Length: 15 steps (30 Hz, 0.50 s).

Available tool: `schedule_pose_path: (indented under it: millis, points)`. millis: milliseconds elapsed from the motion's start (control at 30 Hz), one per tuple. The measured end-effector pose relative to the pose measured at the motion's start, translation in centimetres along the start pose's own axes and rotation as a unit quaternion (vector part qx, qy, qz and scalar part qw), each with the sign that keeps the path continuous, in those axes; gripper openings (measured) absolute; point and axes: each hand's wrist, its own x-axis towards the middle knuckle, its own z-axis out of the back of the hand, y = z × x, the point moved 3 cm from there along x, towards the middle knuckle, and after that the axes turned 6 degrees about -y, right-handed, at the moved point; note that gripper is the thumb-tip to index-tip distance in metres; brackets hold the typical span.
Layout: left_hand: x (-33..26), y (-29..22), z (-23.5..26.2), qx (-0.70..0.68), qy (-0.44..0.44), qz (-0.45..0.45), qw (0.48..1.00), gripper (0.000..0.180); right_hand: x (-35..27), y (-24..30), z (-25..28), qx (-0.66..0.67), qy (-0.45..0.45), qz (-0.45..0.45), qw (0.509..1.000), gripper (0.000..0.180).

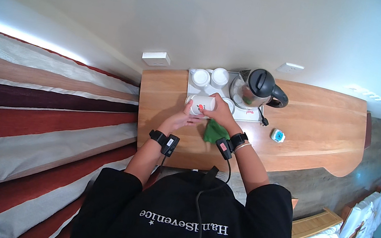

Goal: The person cleans a kettle and several cups with a cloth before arranging them on a tray and wiping the table surface.

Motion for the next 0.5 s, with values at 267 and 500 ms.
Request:
schedule_pose_path:
  millis: [267,500]
  points:
    - [1.0,0.9,-2.1,-0.010,-0.061,0.071,0.996,0.101,0.3,-0.3,-0.6,-0.239,-0.120,0.132,0.954,0.058]
    - [-1.2,0.8,0.2,0.017,-0.109,0.021,0.994,0.071,1.9,0.6,-3.7,-0.395,-0.041,0.079,0.914,0.062]
